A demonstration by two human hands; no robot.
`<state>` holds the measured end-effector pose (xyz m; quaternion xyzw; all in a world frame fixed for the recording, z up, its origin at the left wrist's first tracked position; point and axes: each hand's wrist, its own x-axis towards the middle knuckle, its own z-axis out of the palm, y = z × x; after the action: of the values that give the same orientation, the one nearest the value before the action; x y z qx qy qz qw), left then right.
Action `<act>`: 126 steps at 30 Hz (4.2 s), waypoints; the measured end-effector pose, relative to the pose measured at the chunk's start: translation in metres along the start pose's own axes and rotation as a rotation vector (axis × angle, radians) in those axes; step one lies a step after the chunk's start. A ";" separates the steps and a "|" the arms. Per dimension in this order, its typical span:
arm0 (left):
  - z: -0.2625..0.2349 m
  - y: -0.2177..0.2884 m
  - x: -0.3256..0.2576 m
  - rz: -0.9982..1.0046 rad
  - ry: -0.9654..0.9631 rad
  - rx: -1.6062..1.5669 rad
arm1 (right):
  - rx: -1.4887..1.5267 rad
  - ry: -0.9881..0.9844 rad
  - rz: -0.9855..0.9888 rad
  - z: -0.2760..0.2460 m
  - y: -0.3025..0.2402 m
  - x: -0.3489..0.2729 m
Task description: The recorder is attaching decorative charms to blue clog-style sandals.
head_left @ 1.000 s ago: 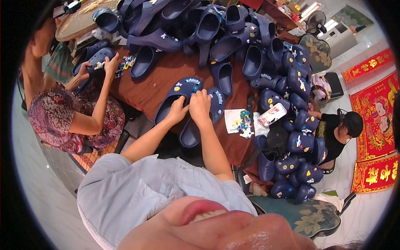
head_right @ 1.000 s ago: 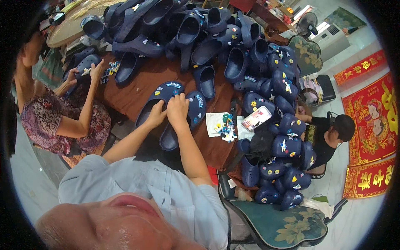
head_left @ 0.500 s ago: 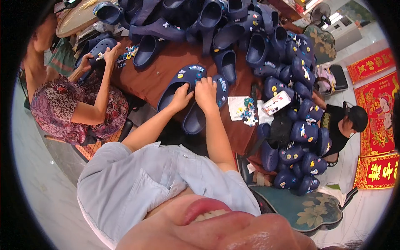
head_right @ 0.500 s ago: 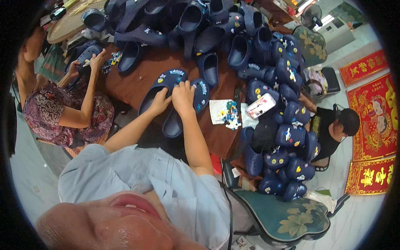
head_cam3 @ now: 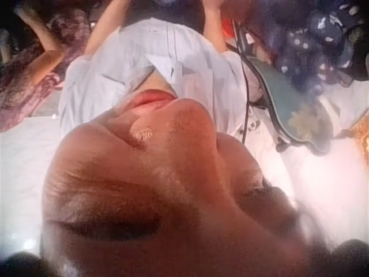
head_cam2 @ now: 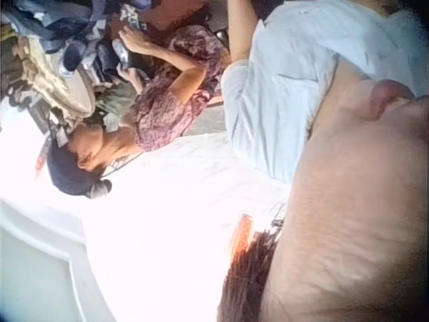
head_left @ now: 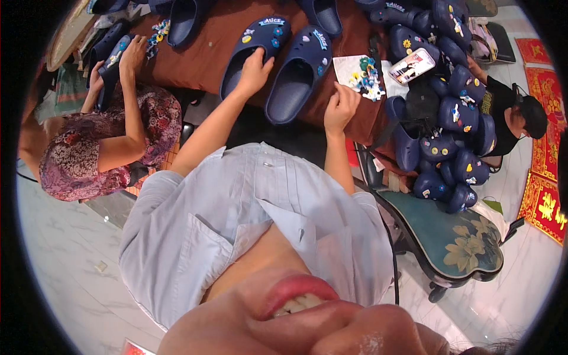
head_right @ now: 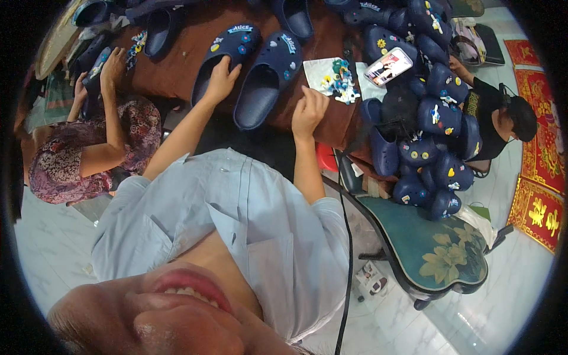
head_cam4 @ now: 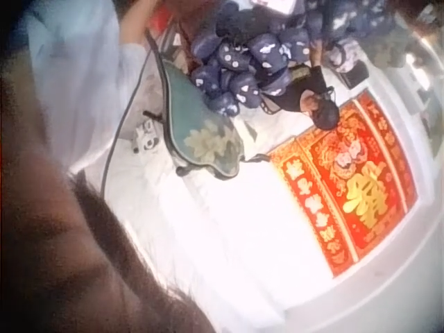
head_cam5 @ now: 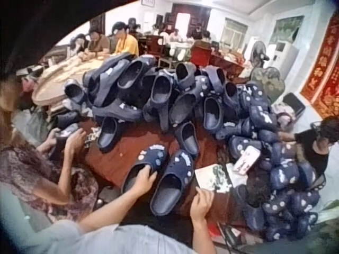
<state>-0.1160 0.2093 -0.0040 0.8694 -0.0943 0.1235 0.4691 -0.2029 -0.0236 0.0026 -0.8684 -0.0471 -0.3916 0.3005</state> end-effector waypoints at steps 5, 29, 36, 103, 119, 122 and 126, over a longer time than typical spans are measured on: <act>-0.003 0.004 -0.002 -0.026 0.005 -0.010 | -0.096 0.024 0.103 -0.020 0.027 -0.017; -0.004 -0.005 -0.003 -0.022 0.030 0.023 | 0.006 0.084 0.351 -0.022 0.053 -0.018; -0.007 -0.003 -0.005 -0.087 -0.020 0.022 | -0.045 0.073 0.320 -0.027 0.047 -0.008; 0.010 -0.001 -0.005 -0.037 0.039 -0.159 | 0.106 -0.079 0.308 -0.014 0.074 0.056; 0.002 0.006 -0.006 -0.064 0.000 -0.164 | 0.199 -0.117 0.254 0.012 0.018 0.039; 0.001 0.006 -0.006 -0.110 -0.040 -0.150 | 0.238 -0.051 0.292 0.019 0.002 0.029; 0.000 0.005 -0.006 -0.103 -0.032 -0.141 | 0.226 -0.038 0.268 0.031 -0.005 0.011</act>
<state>-0.1234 0.2066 -0.0016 0.8397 -0.0653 0.0784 0.5334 -0.1773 -0.0040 -0.0032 -0.8348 0.0197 -0.3240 0.4446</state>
